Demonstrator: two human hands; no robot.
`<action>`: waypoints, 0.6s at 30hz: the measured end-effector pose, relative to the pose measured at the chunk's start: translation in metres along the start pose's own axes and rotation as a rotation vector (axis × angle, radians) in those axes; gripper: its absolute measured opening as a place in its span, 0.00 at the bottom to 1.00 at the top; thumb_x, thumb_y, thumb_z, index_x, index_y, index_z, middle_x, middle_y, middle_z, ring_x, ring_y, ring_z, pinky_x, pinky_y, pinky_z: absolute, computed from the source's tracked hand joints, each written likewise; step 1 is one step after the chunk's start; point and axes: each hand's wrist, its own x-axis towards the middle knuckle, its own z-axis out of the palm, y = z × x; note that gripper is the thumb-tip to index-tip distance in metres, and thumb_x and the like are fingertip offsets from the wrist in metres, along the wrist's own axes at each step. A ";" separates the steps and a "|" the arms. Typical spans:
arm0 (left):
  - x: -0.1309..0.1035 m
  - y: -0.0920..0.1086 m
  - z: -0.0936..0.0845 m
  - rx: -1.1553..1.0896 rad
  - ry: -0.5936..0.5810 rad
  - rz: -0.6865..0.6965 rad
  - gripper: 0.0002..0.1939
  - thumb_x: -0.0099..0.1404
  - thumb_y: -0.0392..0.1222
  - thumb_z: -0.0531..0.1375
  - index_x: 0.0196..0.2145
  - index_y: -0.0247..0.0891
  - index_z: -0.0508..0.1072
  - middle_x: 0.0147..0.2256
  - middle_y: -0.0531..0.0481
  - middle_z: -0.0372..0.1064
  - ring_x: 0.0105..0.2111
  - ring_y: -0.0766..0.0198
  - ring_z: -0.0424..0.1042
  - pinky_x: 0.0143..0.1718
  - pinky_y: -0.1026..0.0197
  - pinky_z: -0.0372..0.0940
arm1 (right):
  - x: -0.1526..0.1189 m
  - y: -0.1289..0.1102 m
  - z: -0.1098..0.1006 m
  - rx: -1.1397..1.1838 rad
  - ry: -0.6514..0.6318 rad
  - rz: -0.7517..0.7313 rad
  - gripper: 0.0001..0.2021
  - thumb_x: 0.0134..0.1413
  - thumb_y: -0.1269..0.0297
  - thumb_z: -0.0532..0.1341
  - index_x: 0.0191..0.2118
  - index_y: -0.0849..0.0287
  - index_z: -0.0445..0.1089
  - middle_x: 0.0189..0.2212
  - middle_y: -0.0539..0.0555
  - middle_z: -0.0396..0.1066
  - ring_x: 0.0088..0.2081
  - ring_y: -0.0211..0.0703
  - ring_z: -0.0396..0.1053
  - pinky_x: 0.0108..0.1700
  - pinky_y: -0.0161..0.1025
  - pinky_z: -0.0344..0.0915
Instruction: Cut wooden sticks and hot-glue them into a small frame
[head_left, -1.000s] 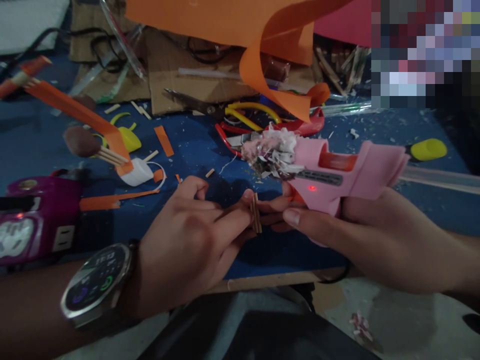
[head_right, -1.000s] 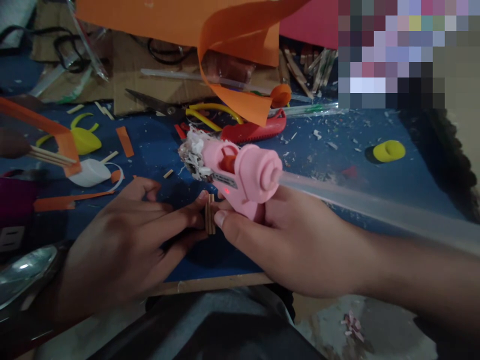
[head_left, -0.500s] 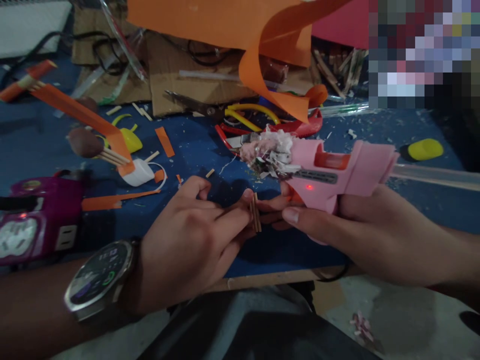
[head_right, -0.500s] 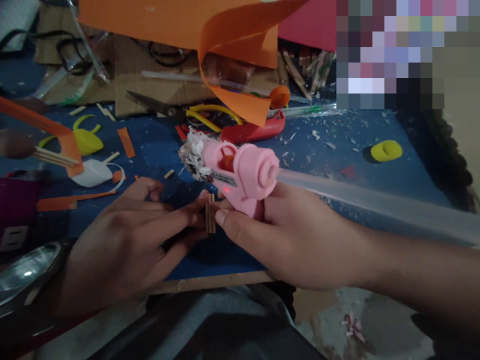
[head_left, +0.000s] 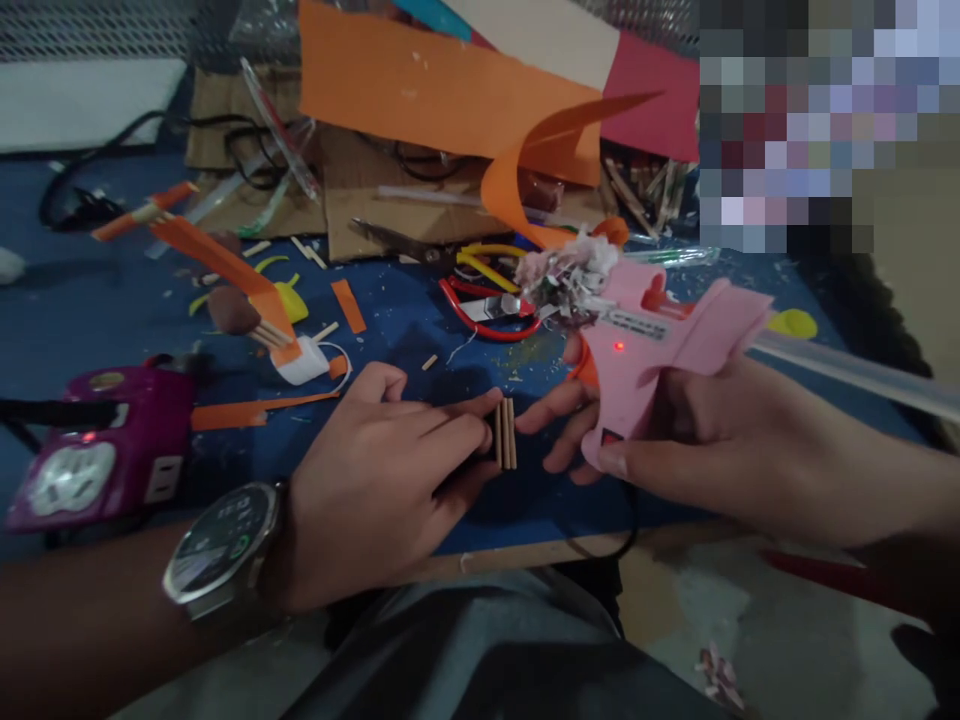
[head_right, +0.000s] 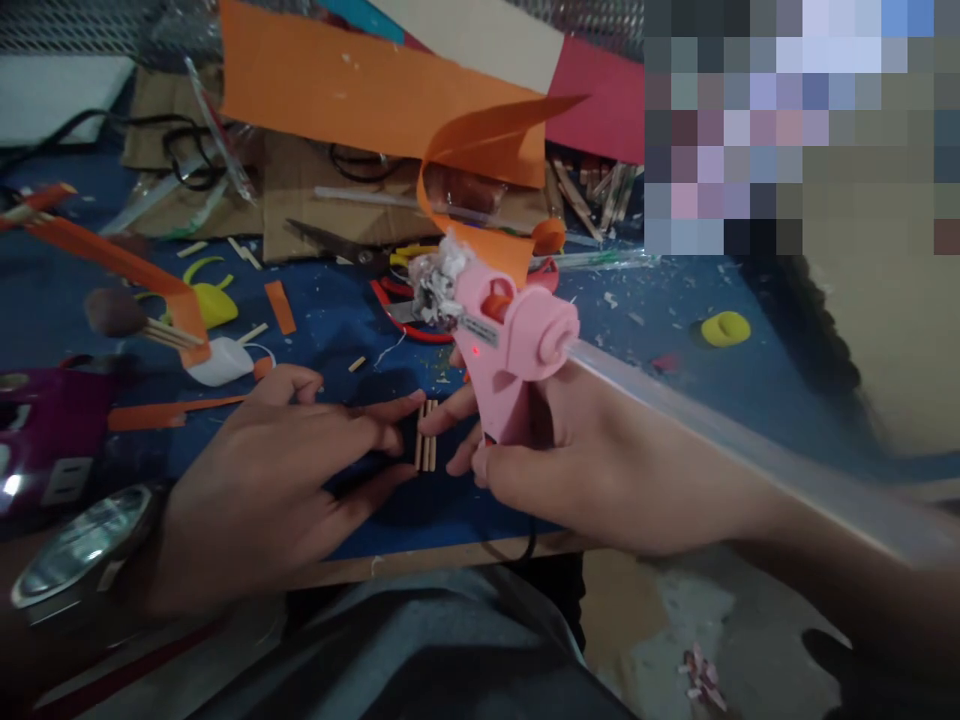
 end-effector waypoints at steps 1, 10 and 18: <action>0.000 0.000 0.000 0.000 0.004 0.001 0.08 0.81 0.40 0.63 0.39 0.42 0.75 0.48 0.52 0.89 0.32 0.59 0.79 0.45 0.47 0.56 | 0.000 -0.002 0.001 0.002 0.007 0.015 0.08 0.63 0.65 0.72 0.45 0.48 0.87 0.46 0.54 0.89 0.48 0.56 0.87 0.51 0.47 0.87; -0.001 0.000 0.003 -0.040 0.007 -0.006 0.03 0.82 0.41 0.62 0.45 0.43 0.73 0.52 0.53 0.88 0.36 0.57 0.82 0.50 0.46 0.55 | -0.003 0.004 0.018 0.299 0.078 0.125 0.16 0.58 0.58 0.76 0.52 0.53 0.84 0.45 0.59 0.87 0.50 0.61 0.87 0.54 0.53 0.87; 0.001 -0.003 0.008 -0.055 0.008 -0.031 0.11 0.77 0.46 0.69 0.47 0.43 0.71 0.52 0.50 0.86 0.44 0.51 0.84 0.51 0.46 0.56 | -0.033 0.028 0.007 0.645 -0.030 0.280 0.10 0.67 0.63 0.73 0.52 0.53 0.84 0.49 0.56 0.87 0.45 0.48 0.89 0.47 0.37 0.88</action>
